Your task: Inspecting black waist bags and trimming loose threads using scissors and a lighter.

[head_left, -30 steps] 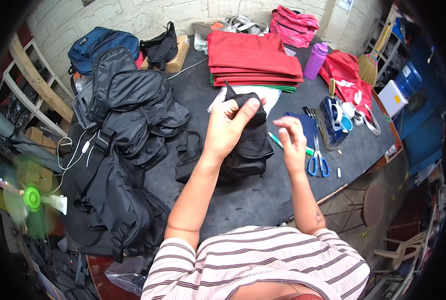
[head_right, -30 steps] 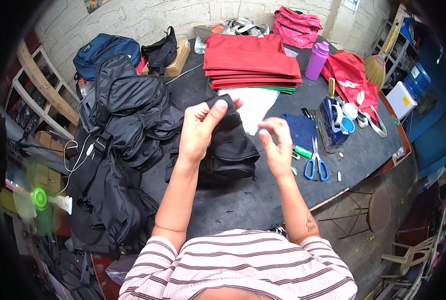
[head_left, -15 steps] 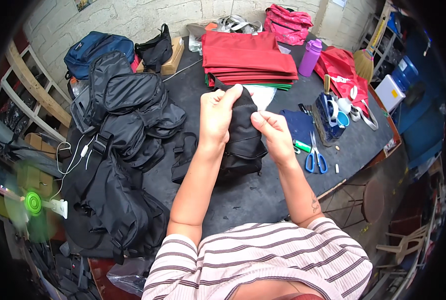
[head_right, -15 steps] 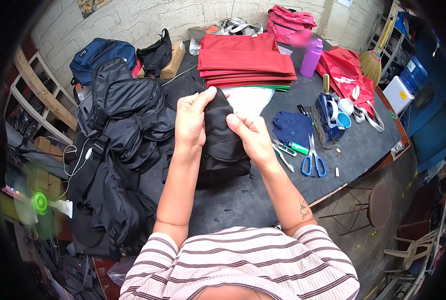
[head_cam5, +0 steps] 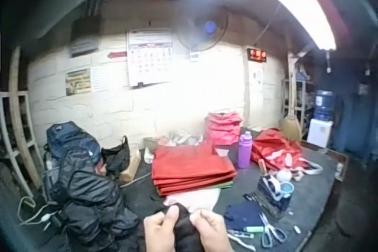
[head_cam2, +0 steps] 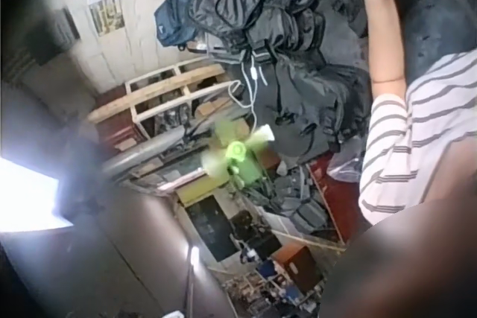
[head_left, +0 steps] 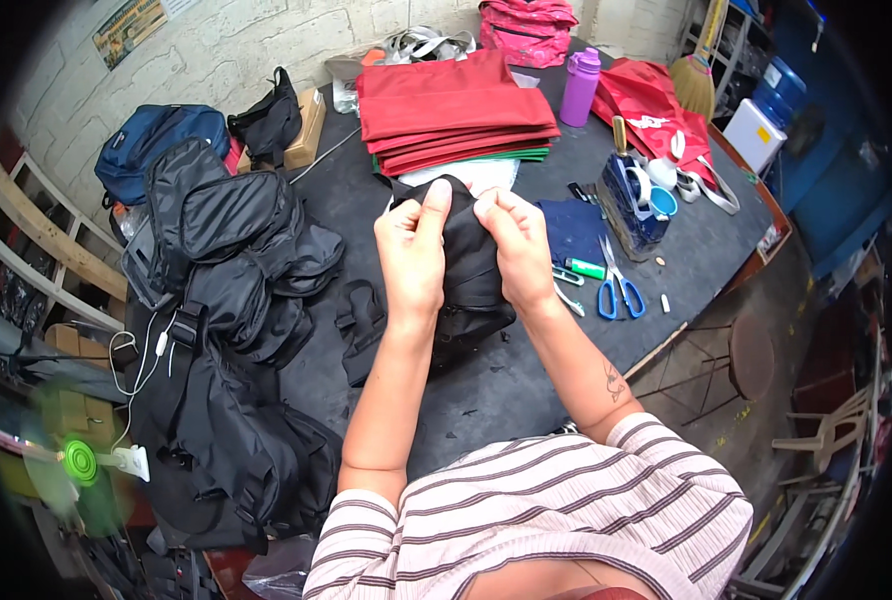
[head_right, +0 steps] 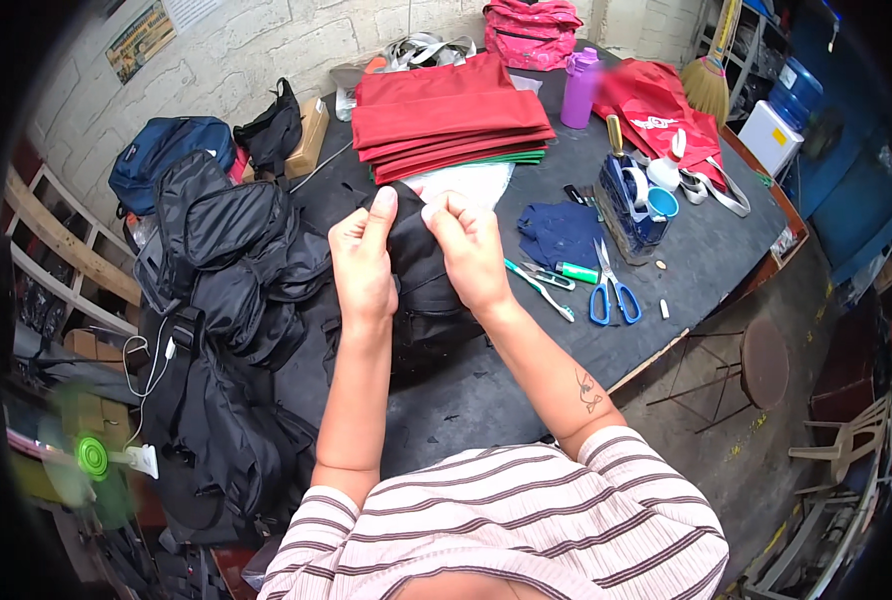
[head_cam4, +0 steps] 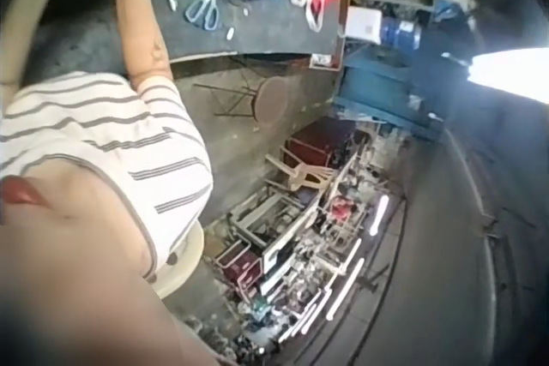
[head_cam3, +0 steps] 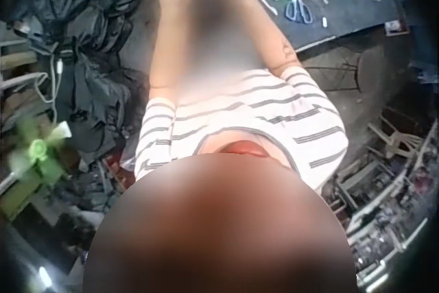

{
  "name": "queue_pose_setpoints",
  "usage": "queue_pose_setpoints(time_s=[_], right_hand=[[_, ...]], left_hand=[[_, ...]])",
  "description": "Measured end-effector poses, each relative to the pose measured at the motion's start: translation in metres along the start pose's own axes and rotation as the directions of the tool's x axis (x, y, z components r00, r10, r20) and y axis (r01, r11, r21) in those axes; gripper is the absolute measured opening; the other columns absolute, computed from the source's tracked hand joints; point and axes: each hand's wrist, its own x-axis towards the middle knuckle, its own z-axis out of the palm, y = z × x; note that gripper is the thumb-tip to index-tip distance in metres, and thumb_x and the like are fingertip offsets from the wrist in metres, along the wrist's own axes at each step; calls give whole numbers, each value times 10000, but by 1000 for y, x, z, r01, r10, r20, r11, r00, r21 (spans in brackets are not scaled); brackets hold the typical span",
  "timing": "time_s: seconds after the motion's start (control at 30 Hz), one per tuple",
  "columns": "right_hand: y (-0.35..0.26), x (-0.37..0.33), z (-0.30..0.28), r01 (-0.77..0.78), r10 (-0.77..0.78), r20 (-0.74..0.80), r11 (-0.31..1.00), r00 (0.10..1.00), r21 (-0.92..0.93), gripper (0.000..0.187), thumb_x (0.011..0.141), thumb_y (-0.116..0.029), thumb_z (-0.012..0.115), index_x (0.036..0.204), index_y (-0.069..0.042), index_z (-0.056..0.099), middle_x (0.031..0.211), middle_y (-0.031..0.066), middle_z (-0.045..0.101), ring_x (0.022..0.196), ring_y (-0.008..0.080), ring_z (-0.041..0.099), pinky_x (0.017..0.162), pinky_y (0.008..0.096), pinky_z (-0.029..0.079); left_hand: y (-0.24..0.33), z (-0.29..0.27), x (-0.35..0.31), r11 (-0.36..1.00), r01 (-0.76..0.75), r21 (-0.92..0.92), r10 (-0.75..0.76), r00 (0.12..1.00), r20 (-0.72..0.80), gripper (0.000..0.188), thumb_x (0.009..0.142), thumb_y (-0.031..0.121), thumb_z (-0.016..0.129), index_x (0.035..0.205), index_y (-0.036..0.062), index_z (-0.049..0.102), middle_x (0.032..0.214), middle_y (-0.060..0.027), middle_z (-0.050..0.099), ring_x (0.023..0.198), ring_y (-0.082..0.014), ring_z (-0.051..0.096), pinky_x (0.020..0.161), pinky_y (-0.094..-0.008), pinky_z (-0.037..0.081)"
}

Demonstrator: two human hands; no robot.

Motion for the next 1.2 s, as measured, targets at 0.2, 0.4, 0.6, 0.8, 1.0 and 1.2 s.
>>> queue_pose_setpoints(time_s=[0.2, 0.4, 0.6, 0.8, 1.0, 1.2], right_hand=[[2, 8, -18, -53, 63, 189, 997, 980, -59, 111, 838, -85, 574, 913, -4, 586, 868, -13, 548, 789, 65, 486, 730, 212, 392], [17, 10, -78, 84, -21, 121, 833, 992, -546, 354, 824, -145, 621, 1146, -44, 514, 959, 7, 516, 901, 91, 486, 798, 237, 409], [16, -1, -205, -171, -63, -195, 276, 979, -946, 217, 726, -183, 667, 857, -18, 615, 833, 137, 595, 766, 248, 593, 687, 345, 471], [-1, -44, -297, -569, -333, -490, -205, 805, -796, 182, 777, -185, 530, 874, -79, 640, 873, 184, 607, 850, 377, 594, 747, 460, 470], [-12, -102, -361, -855, -277, -825, -330, 493, -400, 279, 803, -188, 510, 1063, -117, 580, 1158, 179, 503, 1076, 388, 505, 848, 487, 453], [-17, -81, -325, -539, -485, -538, 152, 689, -828, 79, 811, -60, 549, 890, -66, 555, 700, 74, 581, 626, 170, 559, 571, 301, 466]], left_hand=[[16, 2, 5, 939, 190, -287, -200, 980, -7, 218, 881, 173, 574, 796, -6, 664, 762, -20, 629, 661, -62, 539, 630, -215, 426], [68, -31, 29, 963, -75, -258, 66, 997, -45, 255, 904, 157, 527, 974, -76, 606, 874, -122, 636, 780, -166, 590, 759, -293, 471], [105, -28, 16, 985, -42, -170, 57, 995, 80, 397, 950, 222, 413, 1166, -106, 474, 1051, -225, 595, 972, -268, 597, 877, -356, 470], [39, -39, 18, 779, 447, -439, -336, 890, 309, 486, 968, 297, 319, 1255, -91, 368, 1271, -266, 439, 1225, -330, 399, 1053, -404, 283], [8, -47, 22, 540, 560, -628, -438, 824, 358, 361, 937, 375, 425, 766, 103, 589, 660, -40, 606, 522, -114, 574, 493, -223, 469], [29, -36, 10, 499, 578, -646, -261, 811, 524, 591, 939, 486, 293, 1163, -30, 475, 1156, -203, 531, 978, -243, 566, 824, -298, 454]])
